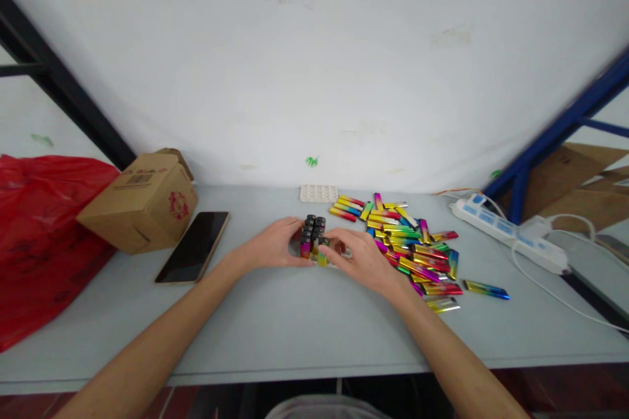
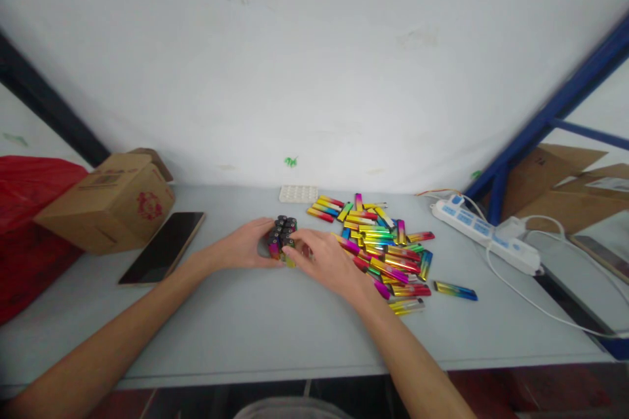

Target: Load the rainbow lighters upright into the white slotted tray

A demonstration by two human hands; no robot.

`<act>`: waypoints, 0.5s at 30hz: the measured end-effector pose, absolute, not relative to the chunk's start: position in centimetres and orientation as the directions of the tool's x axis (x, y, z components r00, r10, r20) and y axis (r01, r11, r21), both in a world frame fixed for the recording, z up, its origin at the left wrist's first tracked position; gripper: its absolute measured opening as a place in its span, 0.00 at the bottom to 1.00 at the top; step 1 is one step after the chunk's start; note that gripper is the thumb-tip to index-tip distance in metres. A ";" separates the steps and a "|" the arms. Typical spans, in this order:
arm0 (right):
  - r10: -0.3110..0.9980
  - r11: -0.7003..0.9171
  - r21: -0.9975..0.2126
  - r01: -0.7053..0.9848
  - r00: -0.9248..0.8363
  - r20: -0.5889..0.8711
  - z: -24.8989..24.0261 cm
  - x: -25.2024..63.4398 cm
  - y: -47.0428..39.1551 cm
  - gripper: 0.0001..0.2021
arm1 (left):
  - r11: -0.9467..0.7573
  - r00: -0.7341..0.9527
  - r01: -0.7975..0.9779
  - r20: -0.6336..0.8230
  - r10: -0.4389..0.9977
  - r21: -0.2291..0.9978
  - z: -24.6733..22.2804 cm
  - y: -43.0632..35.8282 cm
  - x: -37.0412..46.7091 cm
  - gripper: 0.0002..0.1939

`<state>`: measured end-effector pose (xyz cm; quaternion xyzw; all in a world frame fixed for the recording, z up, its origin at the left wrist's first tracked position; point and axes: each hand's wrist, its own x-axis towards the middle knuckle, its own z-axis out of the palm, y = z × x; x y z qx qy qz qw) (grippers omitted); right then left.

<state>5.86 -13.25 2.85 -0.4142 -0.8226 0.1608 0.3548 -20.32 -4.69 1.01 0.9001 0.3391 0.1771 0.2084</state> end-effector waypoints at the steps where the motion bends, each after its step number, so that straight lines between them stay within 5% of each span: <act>1: 0.792 0.610 -0.550 0.570 -0.410 0.453 2.6 5.8 -13.1 0.11 | -0.686 0.712 0.530 0.177 0.679 0.499 1.0 -4.7 -20.3 0.31; 15: 0.789 0.613 -0.395 0.685 -0.499 0.359 2.4 6.0 -13.1 0.11 | -0.678 0.708 0.545 0.162 0.687 0.492 1.0 -4.7 -20.2 0.31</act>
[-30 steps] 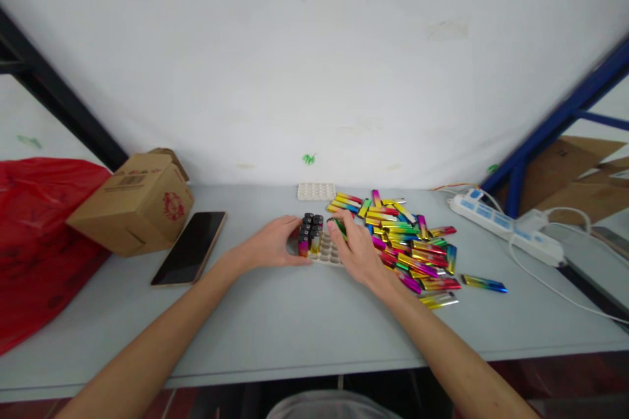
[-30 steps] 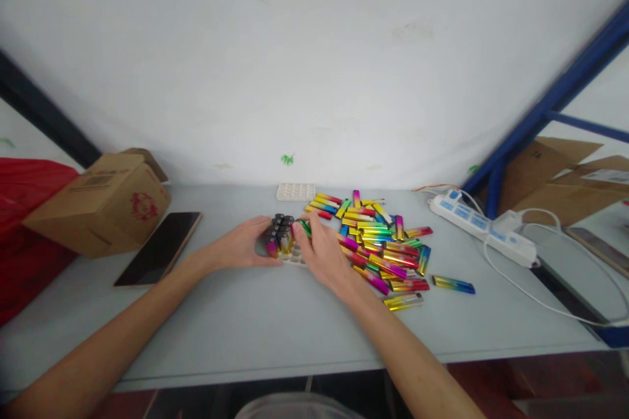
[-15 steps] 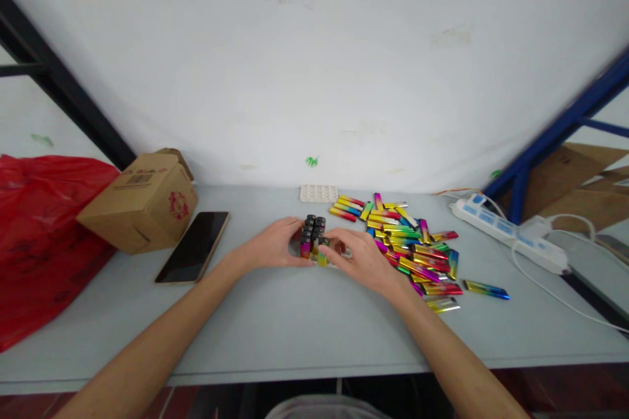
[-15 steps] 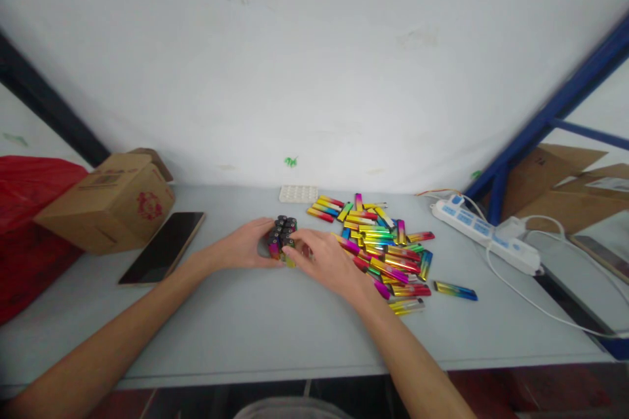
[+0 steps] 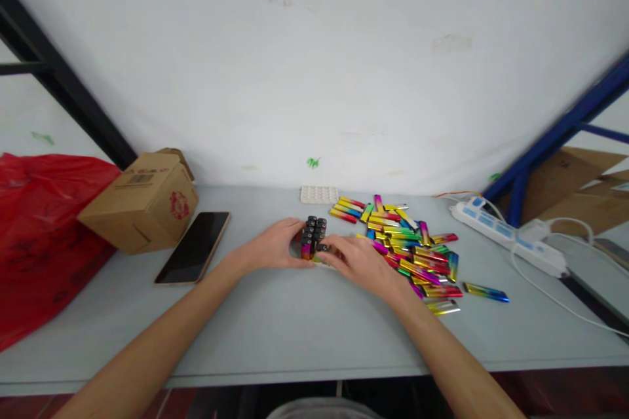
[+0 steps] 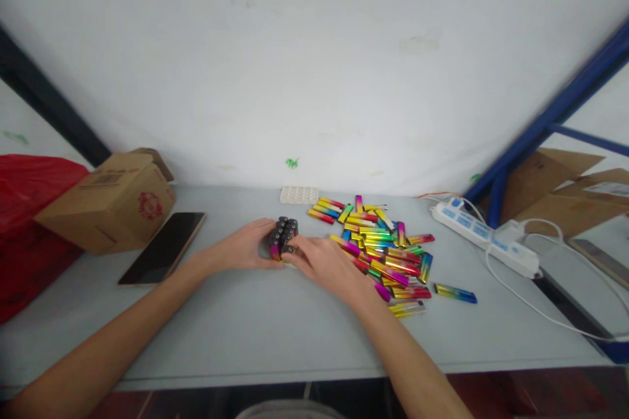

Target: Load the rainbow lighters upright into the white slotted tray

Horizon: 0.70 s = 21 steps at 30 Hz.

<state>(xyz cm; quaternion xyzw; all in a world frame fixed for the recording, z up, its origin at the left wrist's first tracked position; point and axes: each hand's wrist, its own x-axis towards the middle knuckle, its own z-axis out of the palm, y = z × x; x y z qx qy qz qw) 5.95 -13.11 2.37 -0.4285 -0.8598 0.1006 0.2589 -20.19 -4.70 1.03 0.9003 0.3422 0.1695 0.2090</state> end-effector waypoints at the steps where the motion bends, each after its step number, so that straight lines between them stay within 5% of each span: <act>1: 0.800 0.598 -0.372 0.710 -0.494 0.341 2.4 5.9 -13.1 0.12 | -0.680 0.708 0.545 0.166 0.687 0.490 1.0 -4.7 -20.2 0.32; 7: 0.878 0.471 -0.360 0.805 -0.389 0.280 2.2 5.9 -12.5 0.25 | -0.671 0.696 0.565 0.159 0.700 0.480 1.0 -4.6 -20.2 0.34; 14: 0.856 0.397 -0.349 0.849 -0.206 0.473 0.4 8.9 -9.6 0.16 | -0.674 0.697 0.573 0.156 0.700 0.466 0.9 -4.5 -20.1 0.31; 21: 0.938 0.260 -0.230 0.938 -0.189 0.291 -0.5 9.6 -6.4 0.25 | -0.656 0.689 0.586 0.133 0.713 0.475 1.1 -4.6 -19.9 0.31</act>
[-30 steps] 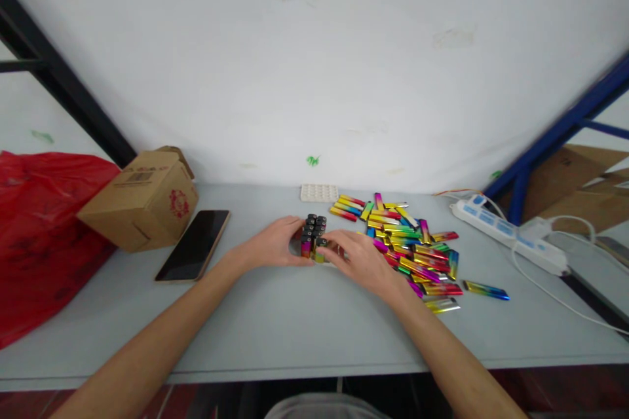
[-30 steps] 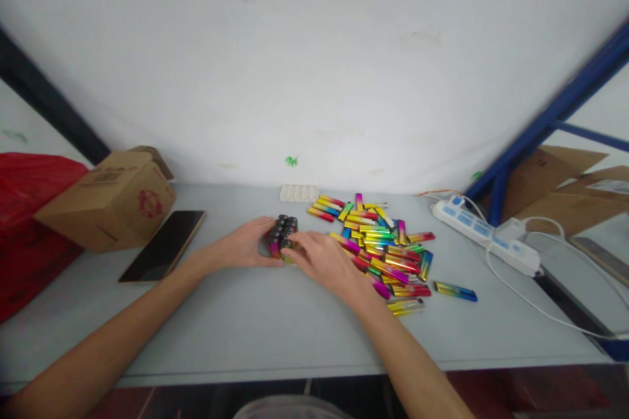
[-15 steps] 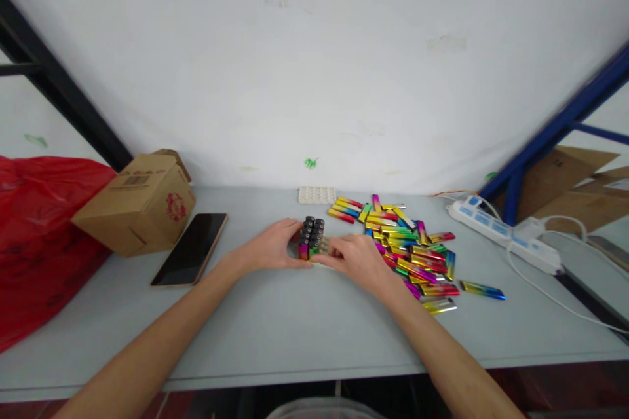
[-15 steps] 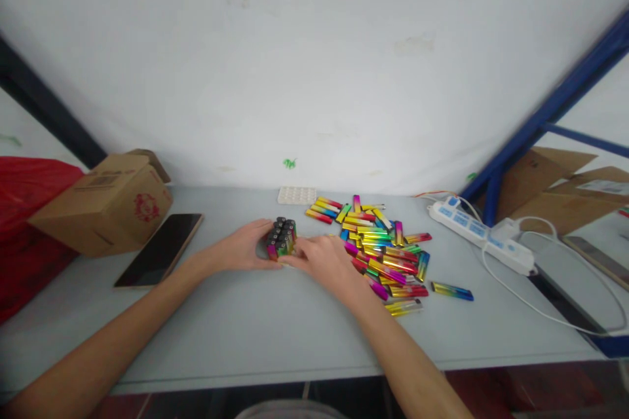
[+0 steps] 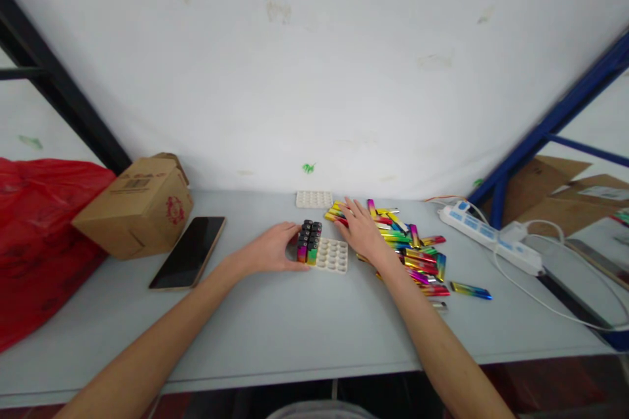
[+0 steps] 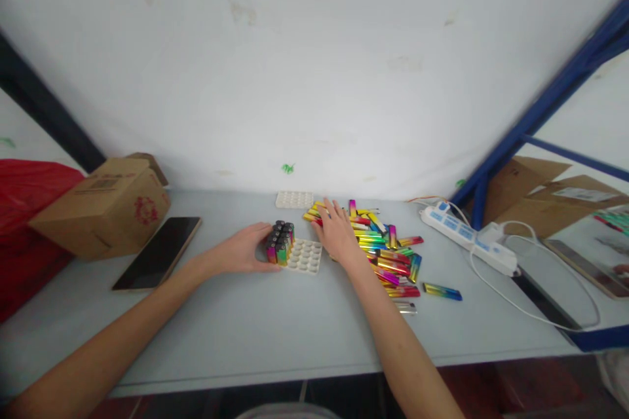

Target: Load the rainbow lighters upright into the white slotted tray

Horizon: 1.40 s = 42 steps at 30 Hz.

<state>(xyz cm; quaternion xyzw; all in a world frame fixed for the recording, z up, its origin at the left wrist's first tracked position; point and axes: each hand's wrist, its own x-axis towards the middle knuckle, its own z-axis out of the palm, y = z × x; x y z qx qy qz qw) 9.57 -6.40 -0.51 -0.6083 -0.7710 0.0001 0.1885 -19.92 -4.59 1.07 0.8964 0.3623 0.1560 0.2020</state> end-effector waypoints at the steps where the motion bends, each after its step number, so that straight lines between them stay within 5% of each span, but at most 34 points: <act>1: 0.950 0.234 -0.211 0.949 -0.178 0.255 -0.4 9.4 -6.2 0.26 | -0.657 0.688 0.585 0.137 0.713 0.476 1.1 -4.6 -19.9 0.32; 9: 0.947 0.304 -0.186 0.934 -0.275 0.163 1.4 9.6 -7.0 0.18 | -0.668 0.699 0.566 0.149 0.700 0.483 0.7 -4.3 -20.0 0.33; 16: 0.922 0.369 -0.236 0.899 -0.321 0.218 1.7 10.5 -8.4 0.07 | -0.691 0.708 0.528 0.194 0.679 0.494 0.2 -4.2 -20.3 0.35; 25: 0.923 0.338 -0.296 0.894 -0.252 0.292 1.6 11.0 -9.4 0.05 | -0.683 0.705 0.543 0.177 0.687 0.488 0.5 -4.4 -20.2 0.38; 33: 0.920 0.319 -0.656 0.684 -0.056 0.389 1.7 10.2 -9.3 0.21 | -0.695 0.705 0.544 0.193 0.682 0.470 0.4 -4.4 -20.3 0.37; 42: 0.983 0.182 -0.973 0.145 -0.050 0.176 2.8 6.9 -10.3 0.33 | -0.687 0.706 0.568 0.161 0.689 0.453 0.9 -4.6 -20.1 0.32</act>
